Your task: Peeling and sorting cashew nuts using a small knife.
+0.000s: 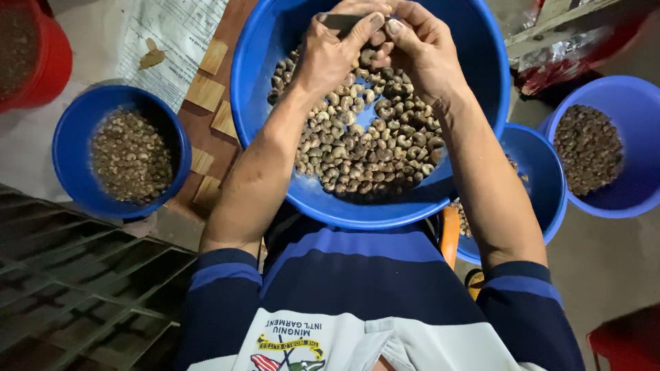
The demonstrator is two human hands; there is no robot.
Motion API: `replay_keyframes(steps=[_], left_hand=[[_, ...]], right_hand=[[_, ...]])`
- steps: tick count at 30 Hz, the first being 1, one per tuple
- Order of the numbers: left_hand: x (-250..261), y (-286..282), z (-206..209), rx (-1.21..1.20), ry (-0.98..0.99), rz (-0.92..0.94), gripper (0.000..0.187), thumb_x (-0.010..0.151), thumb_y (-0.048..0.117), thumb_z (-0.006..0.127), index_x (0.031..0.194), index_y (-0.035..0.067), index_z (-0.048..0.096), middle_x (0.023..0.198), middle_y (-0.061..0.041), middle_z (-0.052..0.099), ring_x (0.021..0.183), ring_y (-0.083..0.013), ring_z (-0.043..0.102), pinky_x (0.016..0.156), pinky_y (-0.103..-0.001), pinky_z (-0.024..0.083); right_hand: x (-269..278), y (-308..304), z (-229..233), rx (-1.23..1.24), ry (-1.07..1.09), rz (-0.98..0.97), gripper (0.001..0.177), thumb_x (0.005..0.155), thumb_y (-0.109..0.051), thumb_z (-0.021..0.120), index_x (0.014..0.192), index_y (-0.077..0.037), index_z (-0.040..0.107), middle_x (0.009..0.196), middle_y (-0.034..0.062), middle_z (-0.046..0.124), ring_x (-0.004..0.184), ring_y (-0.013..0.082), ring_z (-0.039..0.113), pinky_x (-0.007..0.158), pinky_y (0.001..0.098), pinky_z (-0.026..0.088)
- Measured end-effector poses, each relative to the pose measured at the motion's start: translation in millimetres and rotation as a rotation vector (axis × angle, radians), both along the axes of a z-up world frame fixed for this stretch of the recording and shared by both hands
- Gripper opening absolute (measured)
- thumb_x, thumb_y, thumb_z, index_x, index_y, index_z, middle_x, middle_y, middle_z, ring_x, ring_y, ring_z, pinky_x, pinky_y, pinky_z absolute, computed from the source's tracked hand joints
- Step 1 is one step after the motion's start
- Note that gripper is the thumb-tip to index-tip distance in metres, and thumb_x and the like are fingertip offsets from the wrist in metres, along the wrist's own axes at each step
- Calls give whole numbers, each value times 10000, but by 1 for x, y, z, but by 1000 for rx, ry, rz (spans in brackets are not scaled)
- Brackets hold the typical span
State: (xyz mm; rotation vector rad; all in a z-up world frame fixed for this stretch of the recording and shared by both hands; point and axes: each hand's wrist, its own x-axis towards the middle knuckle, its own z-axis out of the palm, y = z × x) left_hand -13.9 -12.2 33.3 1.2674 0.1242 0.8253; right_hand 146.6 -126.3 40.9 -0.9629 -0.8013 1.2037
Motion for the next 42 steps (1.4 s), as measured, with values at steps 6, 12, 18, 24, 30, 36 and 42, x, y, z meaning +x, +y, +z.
replay_keyframes(steps=[6,12,18,24,30,36,42], left_hand=[[3,4,-15,292,-15,185,162,1108,115,699,1223,6,733,1158,-72,759,986,-113,714,812,-277,608],[2,0,-2,2,324,179,198,1022,116,708,1190,26,763,962,-105,787,771,-172,687,667,-290,566],[2,-3,-5,346,205,258,159,1026,139,726,1132,25,760,1131,-64,774,1054,-167,753,963,-299,616],[3,0,-9,330,112,191,177,1047,139,726,1171,15,751,1169,-77,760,1081,-165,729,983,-304,601],[5,5,-13,199,152,193,183,1056,159,697,1167,29,763,1056,-48,806,952,-117,741,866,-272,623],[6,4,-14,239,136,253,195,1040,164,712,1160,17,760,993,-49,799,887,-103,730,802,-262,612],[3,-9,1,-91,189,109,243,1034,197,692,1196,20,729,928,-12,751,776,-87,698,606,-262,619]], right_hand=[[-10,2,8,13,-294,-62,279,1124,-122,650,1379,-25,595,1039,39,709,837,109,701,753,237,561],[-13,0,4,68,-448,-86,268,1144,-113,664,1370,10,592,1081,34,722,861,92,696,768,230,568],[-13,-4,-5,126,-844,-250,302,1128,-47,697,1394,40,584,1076,20,674,975,56,620,876,224,551],[-9,0,-8,96,-828,-281,270,1096,-36,690,1347,39,625,1071,5,677,957,56,614,862,232,542],[-11,0,-4,18,-704,-236,260,1094,-61,655,1331,45,636,1000,2,678,898,39,606,806,218,535],[-15,1,-1,9,-473,-97,233,1138,-87,526,1338,32,545,1053,45,714,885,114,728,805,262,616],[-10,-2,-4,5,-273,-19,205,1190,-156,475,1320,-4,518,1116,94,686,914,164,720,814,302,618]])
